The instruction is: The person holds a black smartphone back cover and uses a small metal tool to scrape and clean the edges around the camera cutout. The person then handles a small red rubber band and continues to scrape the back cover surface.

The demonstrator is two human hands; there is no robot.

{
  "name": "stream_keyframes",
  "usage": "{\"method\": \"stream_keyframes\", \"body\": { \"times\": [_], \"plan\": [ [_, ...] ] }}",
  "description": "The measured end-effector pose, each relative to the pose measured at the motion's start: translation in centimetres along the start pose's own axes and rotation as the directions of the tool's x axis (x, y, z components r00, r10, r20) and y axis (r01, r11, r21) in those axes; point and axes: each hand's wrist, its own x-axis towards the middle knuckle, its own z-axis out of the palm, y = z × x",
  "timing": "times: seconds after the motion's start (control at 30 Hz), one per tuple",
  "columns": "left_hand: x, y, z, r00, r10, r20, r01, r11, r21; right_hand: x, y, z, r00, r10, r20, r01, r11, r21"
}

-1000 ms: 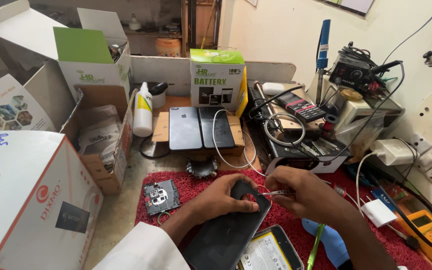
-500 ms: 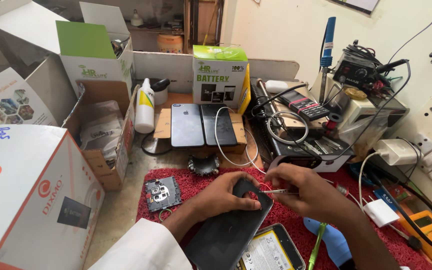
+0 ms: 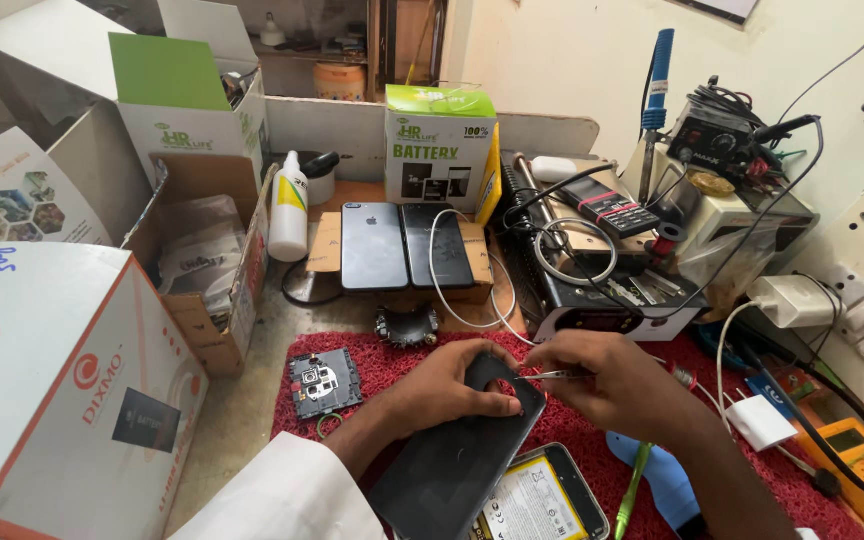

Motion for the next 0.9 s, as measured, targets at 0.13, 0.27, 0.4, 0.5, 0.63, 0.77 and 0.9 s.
{"method": "stream_keyframes", "body": {
  "times": [0.13,0.27,0.4,0.5,0.63,0.77,0.9],
  "plan": [
    [0.05,0.04,0.0,1.0,0.009,0.009,-0.009,1.0,-0.018,0.07,-0.01,0.04,0.998,-0.057,-0.023,0.055,0.997,-0.058],
    [-0.01,0.02,-0.03,1.0,0.019,0.004,-0.018,1.0,-0.012,0.13,0.36,0.19,0.994,-0.099,-0.04,0.096,0.993,-0.073],
    [0.05,-0.09,0.0,0.999,0.035,0.014,-0.034,0.999,-0.039,0.12,0.67,0.37,0.996,-0.064,-0.053,0.061,0.997,-0.056],
    [0.03,-0.19,-0.06,1.0,-0.003,0.016,0.004,0.999,-0.05,0.08,0.73,0.48,0.999,0.037,-0.036,-0.037,0.999,0.0],
    [0.08,-0.05,-0.01,0.999,0.047,0.011,-0.047,0.998,-0.029,0.09,0.67,0.44,1.0,0.008,-0.023,-0.009,0.999,-0.041],
    [-0.04,0.08,-0.07,1.0,0.016,0.015,-0.015,0.999,-0.03,0.25,0.55,0.41,0.997,0.073,0.008,-0.072,0.994,-0.077],
    [0.0,-0.03,-0.05,1.0,-0.01,0.012,0.011,1.0,-0.026,0.22,0.25,0.35,0.997,0.075,0.028,-0.075,0.997,-0.016]
  ]
}}
